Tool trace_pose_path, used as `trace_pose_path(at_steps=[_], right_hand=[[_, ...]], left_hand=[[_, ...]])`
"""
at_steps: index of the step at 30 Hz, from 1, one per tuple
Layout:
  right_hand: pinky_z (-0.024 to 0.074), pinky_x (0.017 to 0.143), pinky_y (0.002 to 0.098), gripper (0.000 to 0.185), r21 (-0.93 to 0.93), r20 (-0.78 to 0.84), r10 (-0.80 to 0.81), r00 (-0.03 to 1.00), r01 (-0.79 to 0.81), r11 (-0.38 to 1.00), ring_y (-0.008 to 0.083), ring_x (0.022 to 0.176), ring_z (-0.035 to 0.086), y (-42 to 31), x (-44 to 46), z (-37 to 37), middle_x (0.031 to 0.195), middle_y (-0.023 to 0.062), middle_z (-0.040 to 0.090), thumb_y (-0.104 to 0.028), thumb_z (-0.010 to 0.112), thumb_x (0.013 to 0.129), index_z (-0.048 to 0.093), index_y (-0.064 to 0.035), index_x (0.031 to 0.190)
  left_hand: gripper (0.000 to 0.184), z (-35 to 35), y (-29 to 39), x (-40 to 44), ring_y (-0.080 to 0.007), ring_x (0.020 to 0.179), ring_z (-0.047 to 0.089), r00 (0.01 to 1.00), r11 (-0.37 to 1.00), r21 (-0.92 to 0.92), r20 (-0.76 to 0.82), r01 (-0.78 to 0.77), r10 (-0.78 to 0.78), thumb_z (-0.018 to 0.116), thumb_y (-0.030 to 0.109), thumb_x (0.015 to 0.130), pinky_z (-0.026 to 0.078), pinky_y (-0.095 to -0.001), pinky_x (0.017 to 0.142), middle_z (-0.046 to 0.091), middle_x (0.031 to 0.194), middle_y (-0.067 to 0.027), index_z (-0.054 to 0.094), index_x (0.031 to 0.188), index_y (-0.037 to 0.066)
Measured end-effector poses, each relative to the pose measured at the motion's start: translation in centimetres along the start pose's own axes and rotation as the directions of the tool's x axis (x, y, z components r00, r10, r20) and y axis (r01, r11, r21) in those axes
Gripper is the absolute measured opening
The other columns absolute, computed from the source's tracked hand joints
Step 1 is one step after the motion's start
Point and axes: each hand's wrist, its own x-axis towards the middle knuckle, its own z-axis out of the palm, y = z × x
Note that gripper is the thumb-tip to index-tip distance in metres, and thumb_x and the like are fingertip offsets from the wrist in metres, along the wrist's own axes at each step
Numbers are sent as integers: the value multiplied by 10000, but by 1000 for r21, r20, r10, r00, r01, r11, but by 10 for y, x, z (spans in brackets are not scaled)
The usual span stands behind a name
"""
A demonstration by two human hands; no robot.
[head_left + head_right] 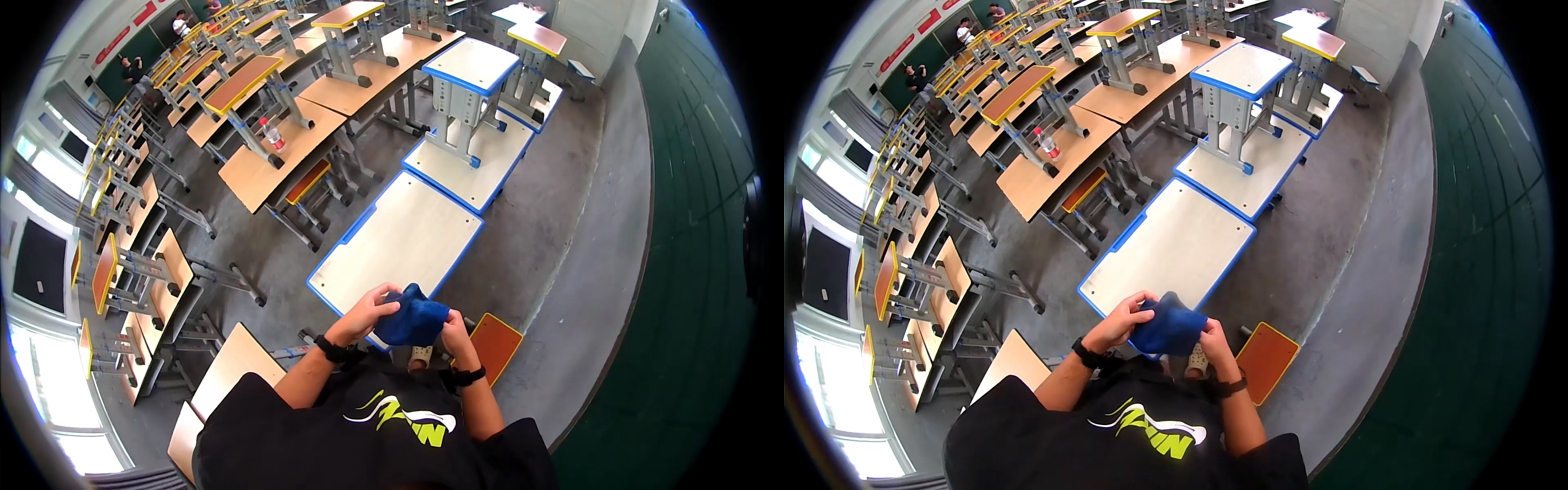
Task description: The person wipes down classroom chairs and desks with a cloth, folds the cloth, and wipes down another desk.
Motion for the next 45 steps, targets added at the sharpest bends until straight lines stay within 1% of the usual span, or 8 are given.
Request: trace_pose_path(at_steps=[7, 12, 14, 17, 20, 24, 40, 45], right_hand=[[511, 716, 238, 246, 18, -10, 26, 1000, -26, 1000, 70, 777, 636, 5, 11, 25, 886, -21, 727, -169, 582, 1032, 741, 8, 1095], [463, 679, 215, 279, 133, 11, 59, 998, -60, 989, 63, 772, 613, 11, 12, 37, 943, -10, 710, -258, 599, 1028, 717, -47, 1167], [467, 715, 221, 306, 181, -17, 62, 998, -58, 982, 64, 842, 625, -13, 8, 64, 1031, 4, 711, -265, 597, 1034, 694, -42, 1220], [494, 1089, 394, 492, 174, 11, 76, 997, -77, 982, 224, 1260, 628, 14, 20, 54, 1378, 108, 641, -287, 590, 1037, 521, -12, 1439], [484, 1103, 405, 488, 184, 87, 15, 996, -31, 982, 244, 1289, 611, 2, 20, 80, 1403, 123, 624, -294, 499, 1062, 504, -8, 1458], [499, 1064, 379, 462, 233, 80, -56, 995, 36, 972, 221, 1221, 636, -1, 21, 109, 1357, 119, 641, -304, 480, 1089, 531, 15, 1420], [539, 1047, 448, 487, 331, -71, 113, 991, -84, 940, 284, 1188, 664, 11, 3, 127, 1326, 168, 658, -353, 320, 1114, 566, -8, 1354], [553, 1025, 437, 485, 350, -56, 100, 993, -74, 934, 280, 1148, 683, 16, 3, 120, 1287, 155, 679, -370, 330, 1115, 578, -19, 1337]], left_hand=[[282, -12, 3, -17, -49, 777, 603, 992, 982, 189, -125, 23, 1, 684, 186, 1001, 437, -172, 575, 694, 1000, -36, 588, 1235, 62], [245, -26, 8, -20, -62, 803, 620, 962, 973, 194, -214, -127, 168, 678, 119, 988, 502, -214, 683, 698, 956, -30, 603, 1215, 63], [241, -35, 6, -22, -74, 834, 629, 945, 960, 209, -229, -186, 233, 671, 89, 982, 514, -224, 735, 707, 974, -44, 604, 1212, 55], [287, -46, 1, -30, -93, 900, 655, 925, 924, 320, -243, -209, 293, 666, 27, 949, 531, -244, 789, 710, 1026, -64, 587, 1224, 48], [328, -52, -1, -44, -91, 903, 654, 921, 925, 299, -236, -234, 309, 675, -8, 921, 529, -247, 787, 703, 1043, -66, 572, 1228, 46], [335, -59, 0, -60, -102, 922, 648, 917, 920, 276, -212, -277, 339, 688, -17, 909, 525, -258, 808, 694, 1031, -57, 574, 1218, 44], [357, -72, 15, -105, -115, 978, 666, 906, 932, 125, -222, -340, 360, 733, 11, 908, 540, -252, 835, 683, 1115, -59, 583, 1227, 68], [281, -74, 18, -109, -89, 910, 646, 927, 950, 156, -224, -269, 299, 720, 76, 946, 530, -207, 697, 676, 1113, -50, 610, 1204, 71]])
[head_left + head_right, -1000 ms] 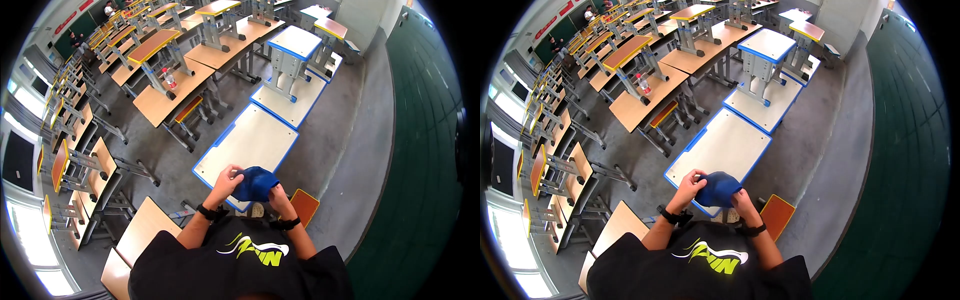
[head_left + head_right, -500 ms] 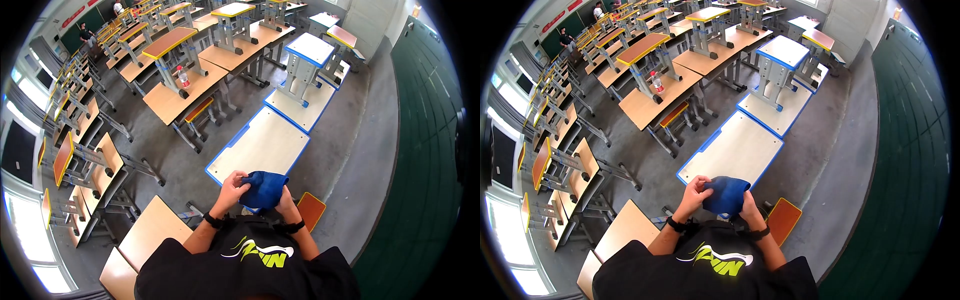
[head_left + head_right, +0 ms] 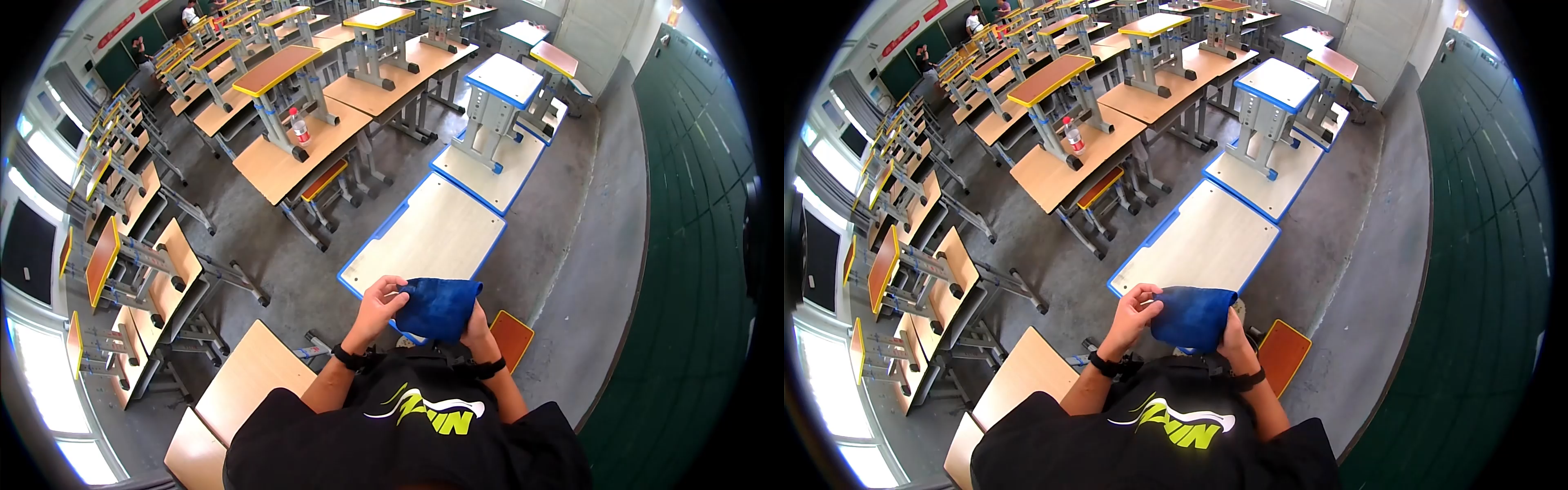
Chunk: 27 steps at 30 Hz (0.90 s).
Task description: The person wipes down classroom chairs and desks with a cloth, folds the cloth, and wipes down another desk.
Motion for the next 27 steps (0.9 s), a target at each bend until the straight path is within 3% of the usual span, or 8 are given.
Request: trace_pose_path(at_steps=[4, 8, 16, 20, 22, 27], right_hand=[[564, 1005, 425, 501, 4, -9, 11, 1000, -11, 1000, 269, 1129, 691, -5, -1, 8, 1274, 151, 688, -388, 332, 1115, 594, -16, 1323], [533, 1058, 434, 566, -43, 44, 4, 999, -2, 999, 293, 1192, 670, -9, 6, -4, 1344, 181, 656, -439, 362, 1112, 557, 13, 1392], [572, 986, 405, 530, -38, 45, -18, 999, 20, 999, 261, 1106, 695, -29, 22, -5, 1259, 156, 693, -405, 323, 1115, 597, -1, 1320], [575, 974, 395, 519, -3, 90, -52, 995, 52, 999, 257, 1092, 697, -35, 22, -17, 1242, 148, 697, -394, 325, 1115, 599, 3, 1306], [580, 951, 383, 502, 4, 32, -40, 999, 40, 999, 248, 1067, 701, -42, 20, -16, 1220, 137, 702, -381, 332, 1113, 602, 0, 1297], [583, 907, 358, 479, 41, 52, -11, 999, 9, 999, 226, 1017, 704, -60, 29, -40, 1178, 117, 709, -372, 352, 1110, 607, -9, 1290]], left_hand=[[254, 1, -2, 0, -67, 843, 621, 1000, 999, -41, -20, 2, -3, 713, 116, 966, 515, -199, 597, 675, 1065, -35, 616, 1198, 81], [227, 1, -5, 4, -63, 827, 612, 1000, 998, -55, -28, -10, 8, 715, 142, 972, 531, -221, 588, 672, 1036, -21, 628, 1174, 85], [165, 13, -3, 29, -63, 814, 614, 996, 999, -49, -92, -8, 3, 704, 185, 988, 535, -230, 603, 671, 987, -7, 678, 1096, 62], [149, 20, -11, 41, -81, 812, 630, 997, 998, -25, -51, -52, 51, 705, 149, 981, 545, -251, 641, 672, 946, -11, 680, 1087, 47], [131, 26, -12, 47, -94, 806, 640, 994, 994, 5, -30, -106, 106, 701, 119, 977, 550, -261, 657, 670, 926, -13, 680, 1080, 42], [127, 44, -14, 63, -96, 799, 645, 990, 993, -36, -93, -114, 111, 679, -1, 940, 563, -277, 674, 660, 916, -6, 667, 1064, 25]])
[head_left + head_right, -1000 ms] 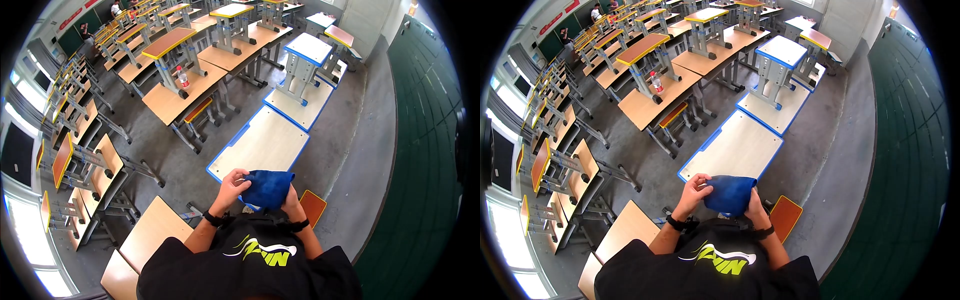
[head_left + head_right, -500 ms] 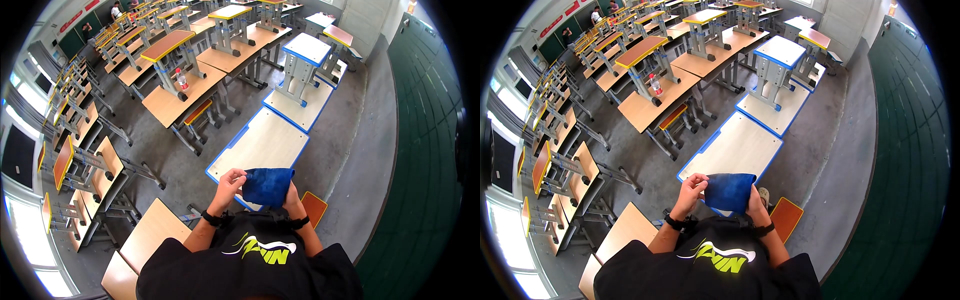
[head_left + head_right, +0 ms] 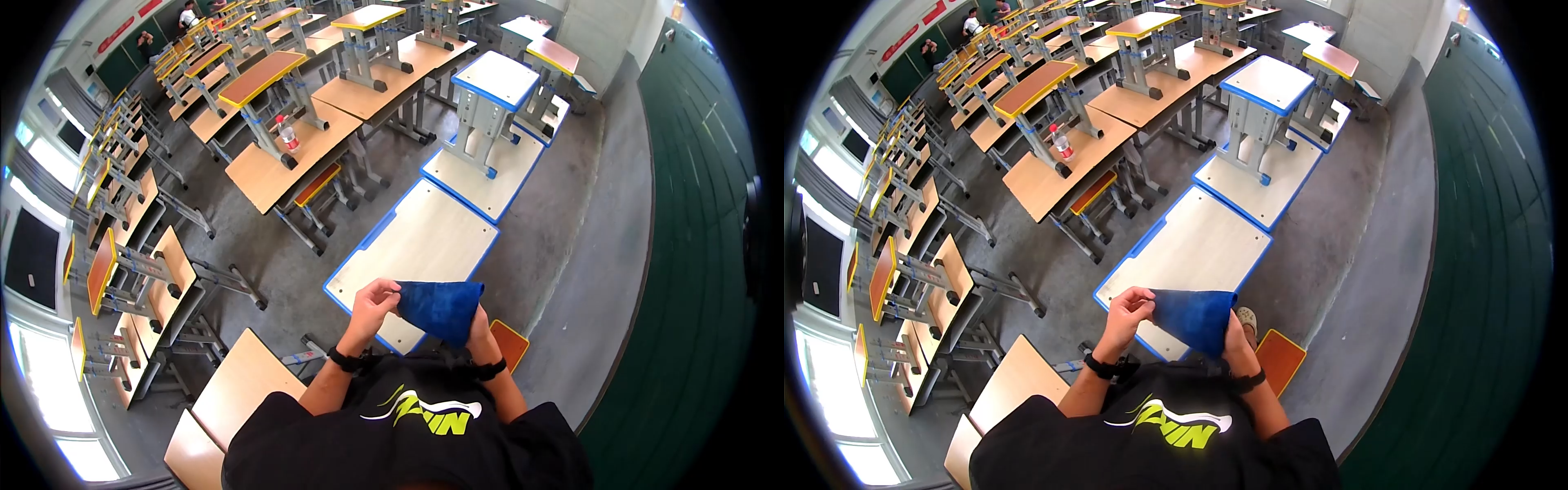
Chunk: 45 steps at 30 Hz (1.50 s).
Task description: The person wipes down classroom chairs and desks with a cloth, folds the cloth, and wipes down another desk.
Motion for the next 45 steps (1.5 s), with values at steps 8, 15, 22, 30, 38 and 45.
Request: trace_pose_path(at_steps=[8, 15, 22, 30, 38, 45], right_hand=[[586, 946, 398, 556, -75, 171, 119, 978, -108, 991, 266, 1083, 707, -68, 43, -18, 1271, 166, 687, -442, 407, 1076, 589, 5, 1353], [581, 972, 398, 562, 20, 295, 212, 932, -227, 974, 264, 1120, 700, -140, 114, -77, 1301, 176, 675, -440, 459, 1061, 575, 16, 1369], [578, 963, 374, 539, -48, 315, 271, 910, -270, 962, 227, 1108, 688, -229, 160, -124, 1273, 142, 670, -459, 439, 1089, 559, -14, 1369], [579, 953, 374, 512, 70, 413, 185, 892, -233, 970, 228, 1071, 695, -314, 182, -150, 1228, 141, 684, -424, 462, 1083, 571, 0, 1349], [576, 960, 382, 520, 139, 496, 98, 863, -190, 972, 250, 1080, 695, -367, 185, -162, 1234, 156, 683, -413, 488, 1063, 569, 15, 1348], [553, 1013, 432, 612, 151, 519, 34, 854, -131, 980, 294, 1152, 677, -384, 183, -185, 1312, 180, 660, -485, 495, 1042, 545, 10, 1399]], left_hand=[[325, 55, -9, 44, -100, 836, 660, 977, 1000, -12, -211, 5, -7, 672, 6, 949, 547, -260, 682, 701, 1007, -39, 603, 1265, 24], [329, 117, -35, 118, -82, 858, 661, 964, 997, 47, -261, 66, -51, 684, 28, 950, 555, -232, 708, 709, 1039, -26, 644, 1276, 8], [230, 196, -37, 193, -78, 843, 659, 932, 998, 28, -360, 57, -43, 666, 77, 993, 563, -239, 690, 713, 1022, -30, 668, 1213, 8], [267, 284, -35, 247, -76, 796, 643, 929, 997, -77, -368, 22, -49, 629, 76, 1017, 561, -247, 675, 706, 995, -25, 621, 1271, -3], [231, 325, -53, 278, -59, 835, 634, 945, 1000, -21, -327, 21, -26, 599, 59, 1027, 517, -217, 698, 712, 998, -19, 655, 1246, 9], [211, 348, -45, 293, -69, 836, 642, 964, 994, 106, -265, 35, -6, 619, 4, 988, 516, -222, 737, 712, 1014, -21, 696, 1185, 0]])
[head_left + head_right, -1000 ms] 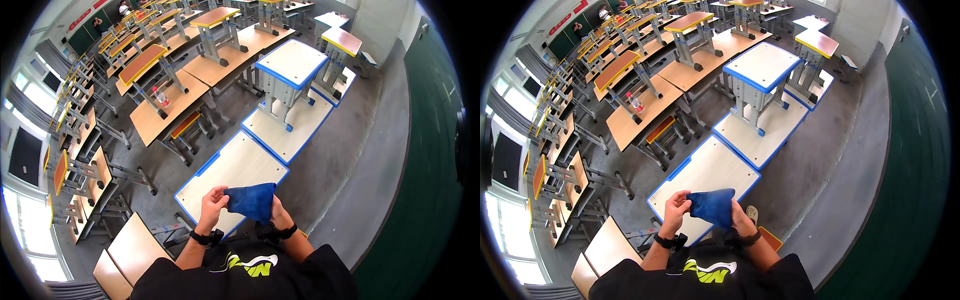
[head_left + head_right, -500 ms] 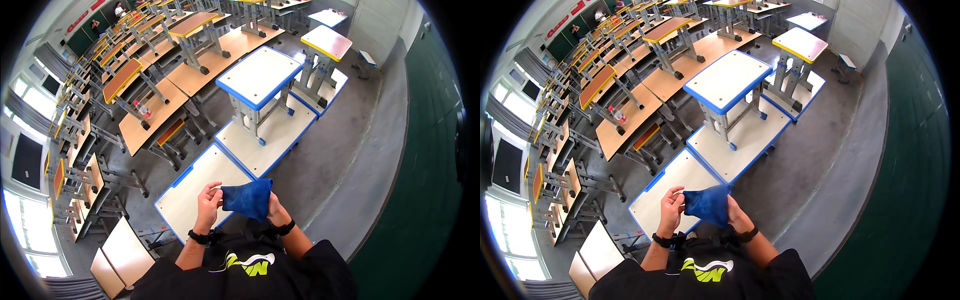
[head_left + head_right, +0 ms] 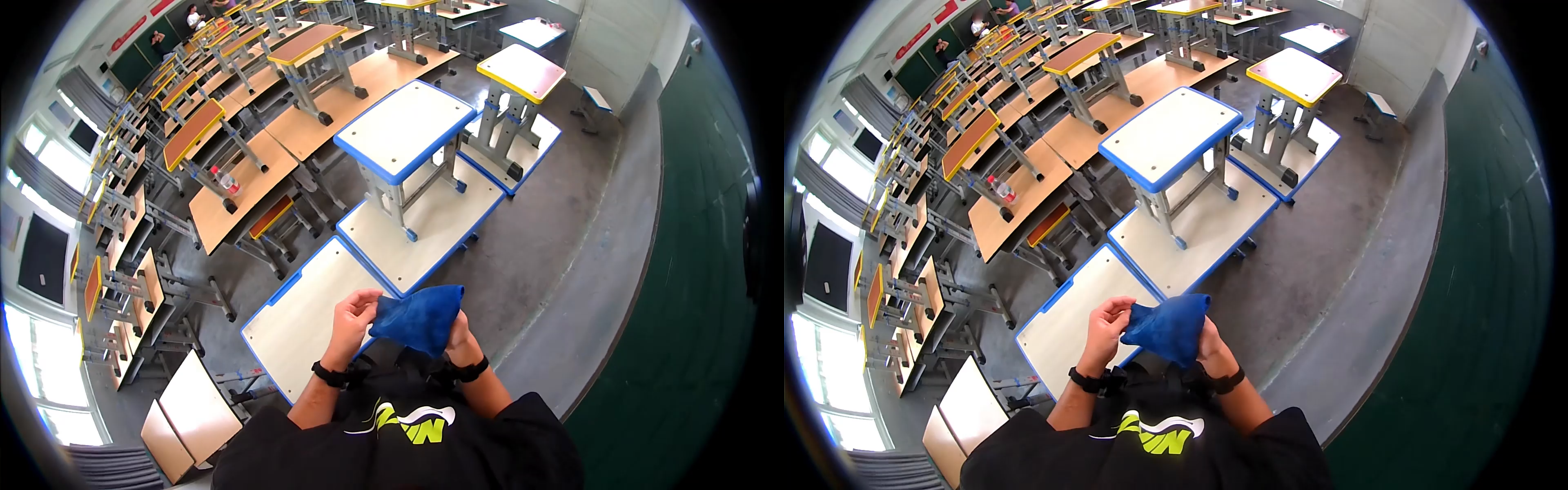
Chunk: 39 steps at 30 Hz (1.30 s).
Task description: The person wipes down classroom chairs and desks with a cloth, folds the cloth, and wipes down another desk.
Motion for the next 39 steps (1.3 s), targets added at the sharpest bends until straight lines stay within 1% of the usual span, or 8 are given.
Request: trace_pose_path(at_steps=[7, 19, 23, 27, 28, 30, 36, 39], right_hand=[[522, 1065, 492, 678, -18, -66, -106, 992, 105, 994, 359, 1212, 654, -38, -18, 7, 1347, 217, 649, -508, 531, 1008, 550, 49, 1396], [518, 1057, 454, 703, -252, -219, -326, 920, 269, 930, 321, 1198, 652, -82, -81, 15, 1325, 181, 656, -561, 511, 1002, 566, 37, 1368], [542, 1019, 495, 610, -408, -282, -544, 790, 415, 813, 357, 1126, 680, -93, -94, 26, 1245, 188, 696, -497, 388, 1061, 622, 13, 1301], [511, 1060, 493, 817, -369, -294, -559, 775, 447, 815, 343, 1201, 647, -101, -121, -44, 1324, 173, 661, -697, 506, 965, 582, 10, 1367], [518, 1051, 504, 755, -370, -285, -588, 757, 479, 796, 354, 1184, 653, -113, -127, -54, 1310, 178, 667, -647, 488, 989, 590, 4, 1359], [530, 1032, 527, 637, -379, -266, -651, 711, 544, 749, 374, 1151, 666, -140, -139, -71, 1284, 189, 680, -548, 453, 1038, 604, -8, 1343], [510, 1057, 539, 663, -443, -119, -707, 697, 600, 666, 375, 1186, 650, -221, -78, -58, 1328, 183, 662, -568, 432, 1041, 584, -18, 1380], [468, 1108, 536, 776, -426, -70, -685, 726, 599, 678, 361, 1242, 620, -269, -71, -98, 1367, 171, 640, -663, 467, 988, 555, -20, 1413]], left_hand=[[285, 31, -2, 18, -140, 942, 711, 988, 997, -77, 149, -14, 25, 619, -44, 941, 566, -254, 826, 716, 1111, -85, 647, 1225, -27], [200, 97, -7, 48, -86, 815, 675, 867, 983, -108, 493, 147, -76, 691, 196, 1022, 544, -237, 745, 739, 936, -35, 688, 1056, -1], [291, 123, -16, 65, -48, 734, 604, 819, 991, 0, 564, 130, -107, 619, 299, 1067, 492, -219, 662, 688, 845, 21, 693, 1048, 18], [313, 152, -9, 84, -15, 454, 357, 776, 972, -43, 612, 229, -156, 545, 328, 1101, 260, -220, 437, 427, 579, 96, 627, 938, 73], [331, 160, -4, 89, -14, 447, 356, 780, 975, -23, 603, 222, -164, 533, 346, 1103, 242, -218, 435, 418, 569, 90, 627, 934, 78], [362, 175, -4, 105, -20, 444, 340, 784, 974, -29, 598, 226, -164, 519, 353, 1107, 238, -226, 425, 396, 558, 91, 608, 894, 75], [572, 233, -7, 176, -69, 466, 288, 753, 952, -91, 635, 293, -171, 461, 449, 1115, 235, -270, 447, 331, 540, 64, 365, 631, 158], [590, 277, -15, 222, -95, 418, 299, 751, 947, -152, 650, 282, -119, 433, 448, 1119, 228, -264, 407, 348, 515, 27, 378, 630, 124]])
